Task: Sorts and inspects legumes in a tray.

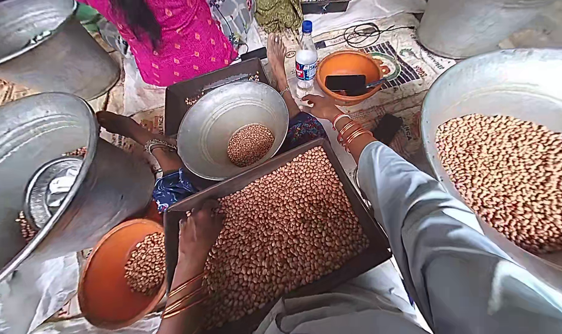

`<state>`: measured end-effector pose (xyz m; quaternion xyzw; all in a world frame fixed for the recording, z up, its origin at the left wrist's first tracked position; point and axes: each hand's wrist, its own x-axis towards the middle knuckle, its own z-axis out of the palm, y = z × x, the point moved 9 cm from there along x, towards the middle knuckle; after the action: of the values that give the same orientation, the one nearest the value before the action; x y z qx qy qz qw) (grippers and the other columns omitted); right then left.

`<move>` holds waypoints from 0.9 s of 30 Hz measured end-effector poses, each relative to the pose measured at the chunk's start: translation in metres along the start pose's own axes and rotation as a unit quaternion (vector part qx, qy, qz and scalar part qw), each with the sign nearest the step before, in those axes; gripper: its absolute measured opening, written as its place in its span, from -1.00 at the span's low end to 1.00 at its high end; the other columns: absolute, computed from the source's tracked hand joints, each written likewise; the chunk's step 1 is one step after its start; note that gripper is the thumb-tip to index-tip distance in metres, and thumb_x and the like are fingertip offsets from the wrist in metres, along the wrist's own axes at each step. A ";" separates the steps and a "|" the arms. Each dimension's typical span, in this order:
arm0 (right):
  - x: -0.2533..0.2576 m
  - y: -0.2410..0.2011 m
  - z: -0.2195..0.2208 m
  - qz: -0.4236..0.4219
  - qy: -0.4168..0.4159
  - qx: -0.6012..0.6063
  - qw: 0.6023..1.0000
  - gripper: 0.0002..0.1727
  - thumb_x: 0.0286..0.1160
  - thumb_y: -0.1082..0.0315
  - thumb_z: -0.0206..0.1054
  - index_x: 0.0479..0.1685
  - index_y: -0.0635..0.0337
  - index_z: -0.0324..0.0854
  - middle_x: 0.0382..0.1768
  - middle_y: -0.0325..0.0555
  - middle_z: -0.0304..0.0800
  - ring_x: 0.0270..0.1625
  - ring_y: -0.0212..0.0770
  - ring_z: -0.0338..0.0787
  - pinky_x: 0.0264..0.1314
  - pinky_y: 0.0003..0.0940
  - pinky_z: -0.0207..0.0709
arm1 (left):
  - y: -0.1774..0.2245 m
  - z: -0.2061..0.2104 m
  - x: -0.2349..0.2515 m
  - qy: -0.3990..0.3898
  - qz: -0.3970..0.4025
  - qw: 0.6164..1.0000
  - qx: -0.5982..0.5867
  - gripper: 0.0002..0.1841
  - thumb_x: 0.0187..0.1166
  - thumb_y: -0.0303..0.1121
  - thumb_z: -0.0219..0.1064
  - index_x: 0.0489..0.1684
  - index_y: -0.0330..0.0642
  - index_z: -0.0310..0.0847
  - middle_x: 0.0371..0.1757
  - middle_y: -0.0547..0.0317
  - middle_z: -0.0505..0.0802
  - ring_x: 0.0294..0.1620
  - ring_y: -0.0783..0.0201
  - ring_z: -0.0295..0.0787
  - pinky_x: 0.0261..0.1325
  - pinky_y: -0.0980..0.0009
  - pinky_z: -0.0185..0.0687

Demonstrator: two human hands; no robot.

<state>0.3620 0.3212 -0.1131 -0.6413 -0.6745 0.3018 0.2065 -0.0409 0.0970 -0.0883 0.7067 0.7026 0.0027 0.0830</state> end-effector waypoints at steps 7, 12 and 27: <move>-0.001 -0.021 0.064 -0.038 -0.039 -0.161 0.985 -0.43 0.50 0.06 0.45 0.28 0.35 0.57 0.09 0.35 0.77 0.21 0.35 0.78 0.21 0.33 0.57 | 0.001 0.002 0.003 0.032 0.004 0.999 -0.016 -0.73 0.53 -0.46 0.39 0.14 -0.36 0.70 0.14 -0.40 0.82 0.11 -0.44 0.80 0.16 -0.42 0.59; -0.043 -0.033 0.077 -0.217 -0.066 -0.223 0.948 -0.78 0.66 0.29 0.25 0.03 0.17 0.77 -0.14 0.18 0.87 0.03 0.23 0.83 0.28 0.23 0.47 | 0.004 0.002 0.006 0.041 0.008 0.999 -0.029 -0.73 0.51 -0.48 0.34 0.12 -0.37 0.69 0.14 -0.39 0.82 0.08 -0.43 0.81 0.09 -0.42 0.61; 0.075 -0.077 -0.021 -0.089 0.084 -0.127 0.984 -0.80 0.52 0.24 0.45 -0.04 0.14 0.83 0.11 0.21 0.83 0.29 0.27 0.75 0.34 0.37 0.49 | 0.004 -0.002 0.011 0.064 -0.022 0.996 -0.054 -0.66 0.50 -0.52 0.26 0.22 -0.33 0.68 0.23 -0.33 0.80 0.17 -0.34 0.80 0.24 -0.32 0.58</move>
<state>0.3122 0.3985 -0.0536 -0.6228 -0.7419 0.1393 0.2057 -0.0369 0.1084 -0.0868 0.6843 0.7204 0.0840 0.0760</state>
